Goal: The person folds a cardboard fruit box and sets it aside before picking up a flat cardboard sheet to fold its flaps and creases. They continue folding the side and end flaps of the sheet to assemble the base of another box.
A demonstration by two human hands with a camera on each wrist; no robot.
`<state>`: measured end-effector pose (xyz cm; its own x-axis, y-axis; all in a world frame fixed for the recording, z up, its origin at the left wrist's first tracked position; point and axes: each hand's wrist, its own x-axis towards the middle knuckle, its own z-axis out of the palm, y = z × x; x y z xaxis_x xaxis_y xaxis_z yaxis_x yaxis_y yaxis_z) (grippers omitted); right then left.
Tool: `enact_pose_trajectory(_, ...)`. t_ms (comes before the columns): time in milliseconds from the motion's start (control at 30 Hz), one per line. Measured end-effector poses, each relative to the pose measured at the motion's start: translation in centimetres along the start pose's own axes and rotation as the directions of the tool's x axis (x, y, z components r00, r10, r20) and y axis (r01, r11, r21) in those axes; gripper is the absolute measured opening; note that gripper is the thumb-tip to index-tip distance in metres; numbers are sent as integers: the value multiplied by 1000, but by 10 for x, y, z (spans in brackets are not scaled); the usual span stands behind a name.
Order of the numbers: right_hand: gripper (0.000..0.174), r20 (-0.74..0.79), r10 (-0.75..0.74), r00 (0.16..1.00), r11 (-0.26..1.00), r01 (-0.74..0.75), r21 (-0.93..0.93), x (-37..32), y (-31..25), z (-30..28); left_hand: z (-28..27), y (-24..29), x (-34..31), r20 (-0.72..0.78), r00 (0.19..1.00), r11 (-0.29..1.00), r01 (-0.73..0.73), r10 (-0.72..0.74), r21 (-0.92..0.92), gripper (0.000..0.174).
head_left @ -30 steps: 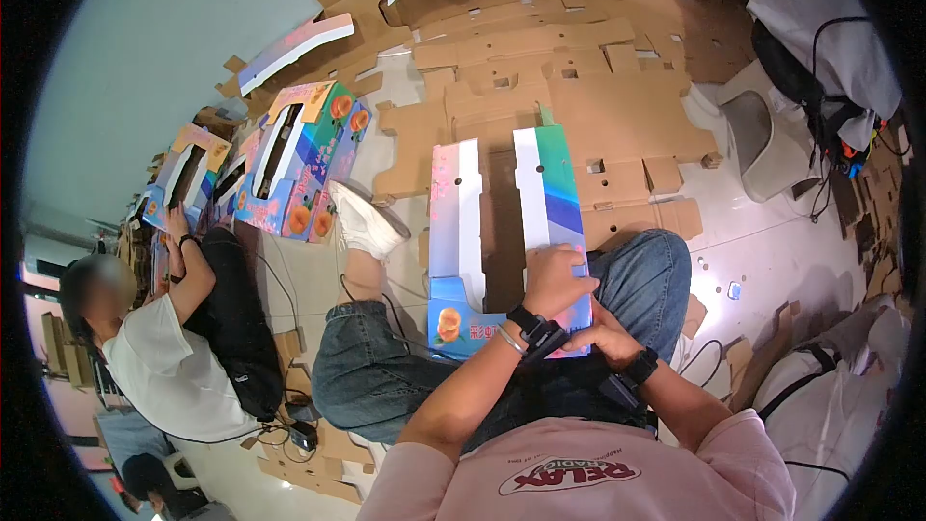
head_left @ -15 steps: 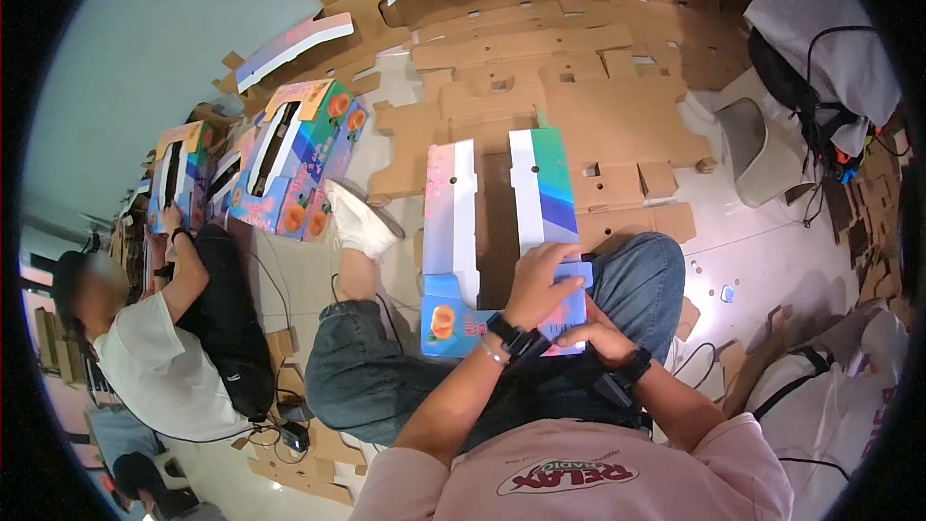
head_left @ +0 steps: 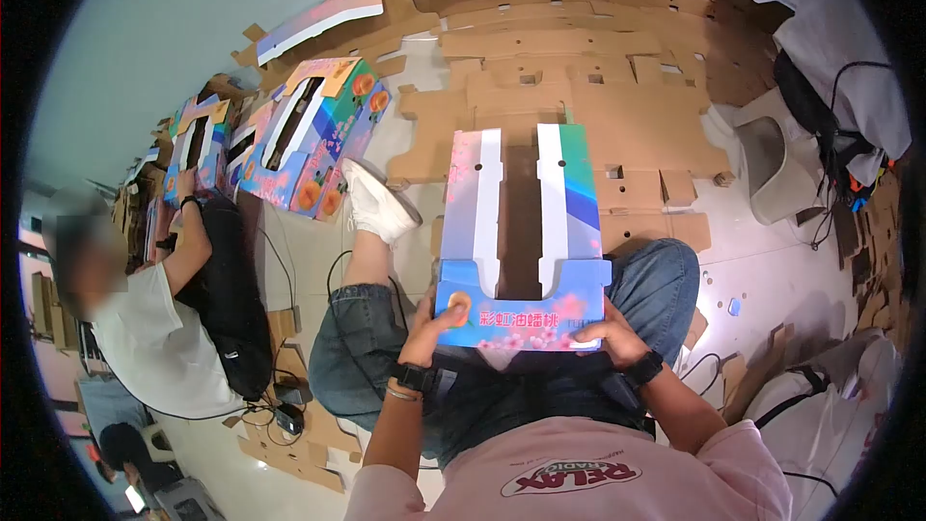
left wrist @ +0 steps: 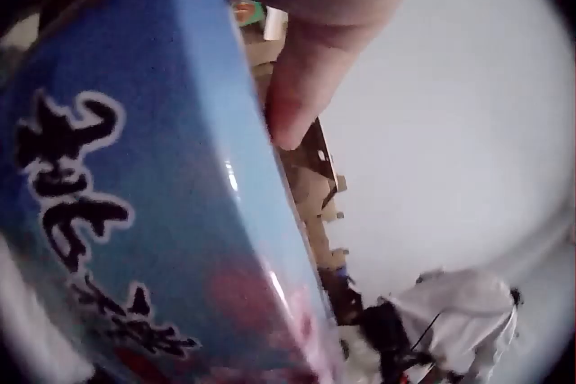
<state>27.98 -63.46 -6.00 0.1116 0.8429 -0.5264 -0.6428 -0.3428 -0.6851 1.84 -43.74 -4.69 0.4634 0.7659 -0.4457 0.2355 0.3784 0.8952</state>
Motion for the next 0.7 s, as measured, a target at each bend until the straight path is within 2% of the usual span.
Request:
enact_pose_trajectory(33,89,-2,2,1000,1000,-2,-4,-1,-1,1,-4,-7,1,80,995,995,69,-63,-78,73)
enact_pose_trajectory(67,89,0,6,1000,1000,-6,-11,-1,-3,3,-8,-14,4,77,995,994,69,-62,-86,73)
enact_pose_trajectory(133,74,-8,-11,1000,999,11,-43,-4,-7,6,-13,-20,7,115,989,983,105,-88,-152,71)
enact_pose_trajectory(233,70,-30,0,1000,998,-2,-55,-3,-3,4,-13,-14,5,150,983,974,129,-101,-188,70)
enact_pose_trajectory(367,70,-26,28,999,997,-30,-72,-8,-14,5,-11,-10,3,133,987,977,116,-93,-179,65)
enact_pose_trajectory(433,77,-64,142,988,980,-149,-128,-13,-23,4,-10,-7,2,242,964,977,147,-106,-156,68)
enact_pose_trajectory(467,77,-66,141,988,980,-149,-132,-16,-28,4,-9,-9,1,243,964,976,146,-104,-160,68)
enact_pose_trajectory(533,79,-171,167,971,967,-196,-166,-20,-36,6,-5,-12,-2,302,950,961,158,-85,-228,68)
enact_pose_trajectory(700,80,-190,139,972,971,-172,-168,-17,-43,3,5,-7,-8,219,976,933,73,7,-352,79)
